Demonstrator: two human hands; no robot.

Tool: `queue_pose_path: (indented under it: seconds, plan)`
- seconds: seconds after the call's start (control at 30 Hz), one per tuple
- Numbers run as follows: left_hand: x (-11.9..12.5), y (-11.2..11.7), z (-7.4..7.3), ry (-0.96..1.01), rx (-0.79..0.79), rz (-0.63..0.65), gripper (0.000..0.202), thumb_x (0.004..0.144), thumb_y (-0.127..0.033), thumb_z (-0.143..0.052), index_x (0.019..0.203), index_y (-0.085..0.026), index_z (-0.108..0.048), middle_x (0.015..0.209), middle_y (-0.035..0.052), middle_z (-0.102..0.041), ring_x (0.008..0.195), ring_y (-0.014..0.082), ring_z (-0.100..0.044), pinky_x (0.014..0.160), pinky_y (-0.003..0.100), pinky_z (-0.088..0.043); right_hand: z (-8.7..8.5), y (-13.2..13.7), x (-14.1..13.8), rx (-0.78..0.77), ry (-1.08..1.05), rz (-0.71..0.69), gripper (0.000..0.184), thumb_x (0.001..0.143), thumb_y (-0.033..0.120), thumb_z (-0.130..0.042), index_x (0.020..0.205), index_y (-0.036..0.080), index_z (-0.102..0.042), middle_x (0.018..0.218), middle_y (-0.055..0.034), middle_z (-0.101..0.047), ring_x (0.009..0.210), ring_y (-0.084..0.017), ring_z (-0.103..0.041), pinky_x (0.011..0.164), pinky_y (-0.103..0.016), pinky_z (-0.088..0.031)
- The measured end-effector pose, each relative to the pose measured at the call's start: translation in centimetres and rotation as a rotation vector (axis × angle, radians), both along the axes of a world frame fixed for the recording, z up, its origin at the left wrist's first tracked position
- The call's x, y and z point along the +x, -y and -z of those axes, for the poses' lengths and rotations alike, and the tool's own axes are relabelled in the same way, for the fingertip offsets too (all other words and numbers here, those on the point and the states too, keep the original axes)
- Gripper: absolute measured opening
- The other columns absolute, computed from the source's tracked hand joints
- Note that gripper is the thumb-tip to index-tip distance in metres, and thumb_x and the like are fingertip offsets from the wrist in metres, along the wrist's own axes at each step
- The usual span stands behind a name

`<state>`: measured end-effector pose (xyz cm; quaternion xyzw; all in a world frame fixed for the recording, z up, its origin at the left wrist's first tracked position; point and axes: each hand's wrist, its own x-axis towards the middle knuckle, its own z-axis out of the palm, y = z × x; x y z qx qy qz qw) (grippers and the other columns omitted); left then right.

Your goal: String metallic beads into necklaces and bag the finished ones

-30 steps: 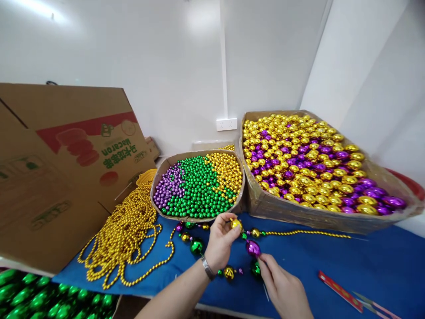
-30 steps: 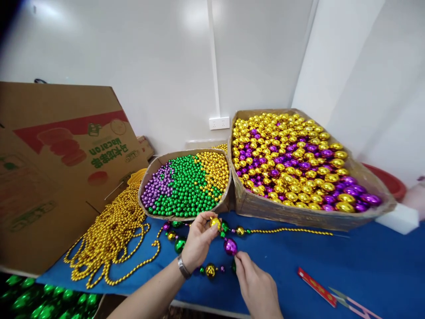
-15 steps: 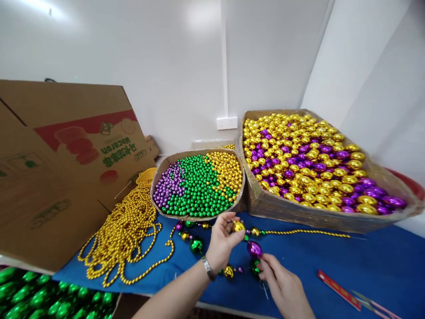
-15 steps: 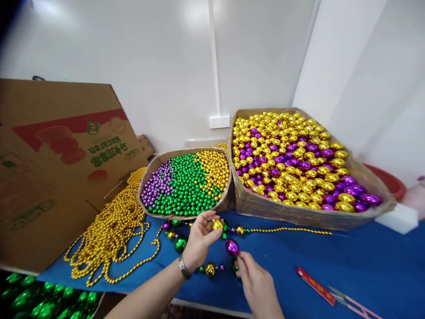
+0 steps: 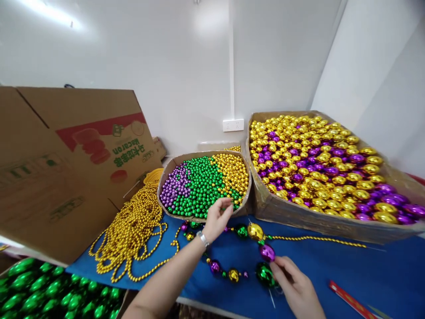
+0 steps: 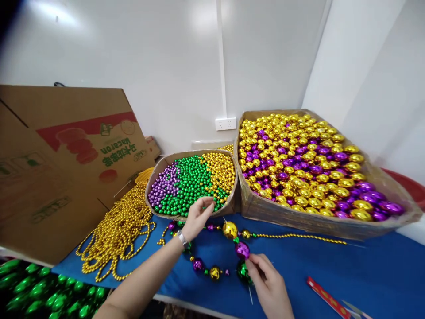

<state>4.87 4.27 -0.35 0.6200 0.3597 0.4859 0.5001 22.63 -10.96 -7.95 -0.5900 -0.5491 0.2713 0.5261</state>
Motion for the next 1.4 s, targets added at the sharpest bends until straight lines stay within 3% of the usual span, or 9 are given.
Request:
queue_pose_path:
  seconds: [0.13,0.23,0.33,0.5,0.57,0.67,0.77,1.07,1.4]
  plan:
    - [0.9,-4.9,0.5,-0.378,0.137,0.012,0.017,0.066,-0.016,-0.068,0.080,-0.024,-0.066,0.082,0.0046,-0.065,0.088,0.0238,-0.056,0.089,0.036,-0.038,-0.2,0.0,0.4,0.015,0.046,0.024,0.032,0.083,0.048,-0.053,0.079,0.018,-0.064,0.069,-0.0016,-0.059,0.059,-0.013,-0.058,0.051,-0.018,-0.047]
    - [2.2,-6.5,0.9,-0.399,0.115,0.055,0.019,0.058,-0.009,-0.071,0.067,-0.024,-0.063,0.074,0.0039,-0.063,0.091,0.0260,-0.055,0.091,0.036,-0.036,-0.2,0.1,0.6,0.031,0.105,0.042,0.031,0.084,0.047,-0.052,0.080,0.019,-0.064,0.069,-0.0016,-0.058,0.059,-0.013,-0.058,0.052,-0.018,-0.047]
    - [3.0,-6.8,1.0,-0.385,0.082,0.060,0.019,0.057,-0.010,-0.072,0.065,-0.024,-0.061,0.074,0.0040,-0.062,0.092,0.0260,-0.054,0.087,0.034,-0.037,-0.3,0.2,0.7,0.044,0.158,0.055,0.030,0.085,0.046,-0.051,0.081,0.019,-0.063,0.070,-0.0020,-0.059,0.061,-0.013,-0.058,0.055,-0.018,-0.047]
    - [2.2,-5.1,0.1,-0.280,-0.009,0.066,0.018,0.069,-0.028,-0.067,0.085,-0.020,-0.065,0.075,0.0028,-0.062,0.076,0.0188,-0.057,0.072,0.030,-0.044,-0.9,0.4,0.8,0.062,0.239,0.080,0.032,0.087,0.047,-0.048,0.083,0.020,-0.064,0.071,-0.0026,-0.061,0.063,-0.014,-0.060,0.057,-0.019,-0.048]
    - [1.5,-3.6,-0.3,-0.111,-0.148,0.126,0.025,0.074,-0.034,-0.062,0.093,-0.018,-0.064,0.075,0.0030,-0.062,0.069,0.0159,-0.058,0.066,0.029,-0.045,-1.2,0.5,0.8,0.075,0.274,0.091,0.031,0.088,0.046,-0.047,0.083,0.020,-0.064,0.072,-0.0025,-0.061,0.065,-0.014,-0.061,0.058,-0.019,-0.048]
    - [0.9,-1.1,-0.6,0.264,-0.464,0.266,0.030,0.071,-0.033,-0.069,0.095,-0.016,-0.063,0.076,0.0032,-0.062,0.066,0.0129,-0.059,0.061,0.025,-0.045,-1.6,0.5,0.7,0.091,0.307,0.095,0.030,0.089,0.045,-0.046,0.085,0.021,-0.064,0.074,-0.0022,-0.062,0.066,-0.014,-0.062,0.060,-0.018,-0.048]
    - [0.7,0.6,-0.7,0.422,-0.617,0.316,0.028,0.068,-0.027,-0.073,0.092,-0.014,-0.064,0.076,0.0034,-0.063,0.065,0.0110,-0.060,0.058,0.022,-0.045,-1.9,0.6,0.4,0.098,0.340,0.086,0.030,0.090,0.044,-0.045,0.086,0.022,-0.064,0.073,-0.0018,-0.062,0.063,-0.013,-0.062,0.060,-0.019,-0.048]
    - [0.8,1.6,-0.5,0.489,-0.647,0.287,0.027,0.069,-0.029,-0.074,0.087,-0.014,-0.061,0.075,0.0026,-0.062,0.062,0.0098,-0.059,0.059,0.022,-0.047,-2.8,1.1,0.1,0.125,0.393,0.081,0.031,0.091,0.044,-0.042,0.084,0.022,-0.064,0.072,-0.0018,-0.062,0.063,-0.013,-0.062,0.059,-0.018,-0.049]
    - [0.6,2.2,-0.7,0.434,-0.583,0.271,0.025,0.072,-0.029,-0.071,0.088,-0.014,-0.059,0.075,0.0020,-0.060,0.063,0.0093,-0.057,0.059,0.022,-0.046,-2.6,1.0,0.0,0.128,0.397,0.079,0.029,0.091,0.042,-0.043,0.084,0.022,-0.063,0.072,-0.0013,-0.061,0.064,-0.013,-0.062,0.059,-0.018,-0.048]
